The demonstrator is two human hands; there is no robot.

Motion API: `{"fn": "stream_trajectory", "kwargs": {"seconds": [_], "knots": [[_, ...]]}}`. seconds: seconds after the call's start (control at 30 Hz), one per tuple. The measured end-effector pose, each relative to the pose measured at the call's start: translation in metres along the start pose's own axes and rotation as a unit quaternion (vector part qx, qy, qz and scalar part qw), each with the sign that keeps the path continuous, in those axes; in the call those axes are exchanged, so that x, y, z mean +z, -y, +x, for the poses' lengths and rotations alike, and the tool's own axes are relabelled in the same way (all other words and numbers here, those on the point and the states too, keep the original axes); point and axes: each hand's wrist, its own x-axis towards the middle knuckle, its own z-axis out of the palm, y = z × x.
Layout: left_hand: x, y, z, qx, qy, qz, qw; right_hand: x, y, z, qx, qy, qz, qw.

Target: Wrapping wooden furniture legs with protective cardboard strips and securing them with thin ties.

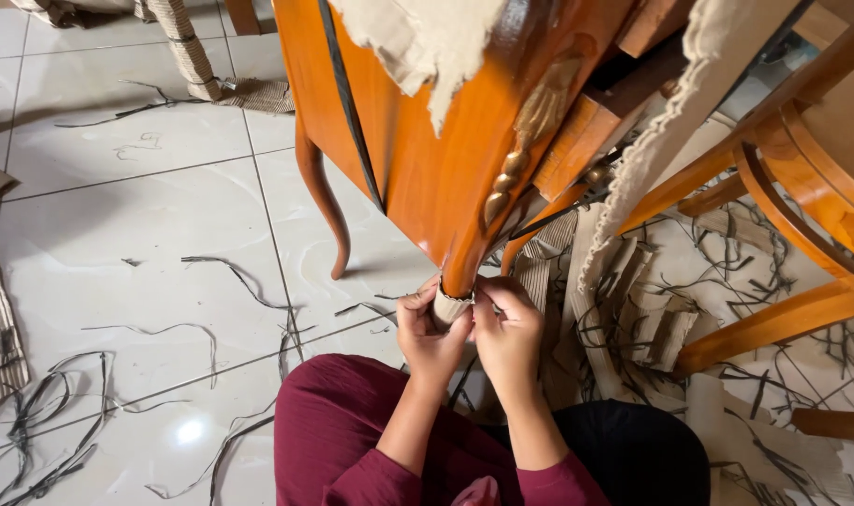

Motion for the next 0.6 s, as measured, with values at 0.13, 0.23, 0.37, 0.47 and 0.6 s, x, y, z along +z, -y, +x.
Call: {"fn": "stream_trajectory", "kwargs": {"seconds": [0.13, 0.23, 0.37, 0.47, 0.6], "knots": [[-0.009, -0.013, 0.01, -0.023, 0.05, -0.044, 0.998, 0.002, -0.012, -0.003, 0.069, -0.022, 0.016, 0.997], [-0.018, -0.014, 0.016, -0.062, 0.091, -0.142, 0.984, 0.006, -0.02, -0.008, 0.103, 0.0, 0.043, 0.994], [-0.023, -0.007, 0.025, -0.17, 0.071, -0.072, 0.98, 0.01, -0.012, -0.011, 0.165, 0.021, 0.134, 0.977], [-0.024, -0.017, 0.035, -0.25, 0.107, -0.082, 0.959, 0.013, -0.02, -0.015, 0.177, 0.026, 0.144, 0.973], [-0.023, -0.023, 0.046, -0.262, 0.113, -0.132, 0.949, 0.017, -0.035, -0.019, 0.191, 0.018, 0.14, 0.971]]}}
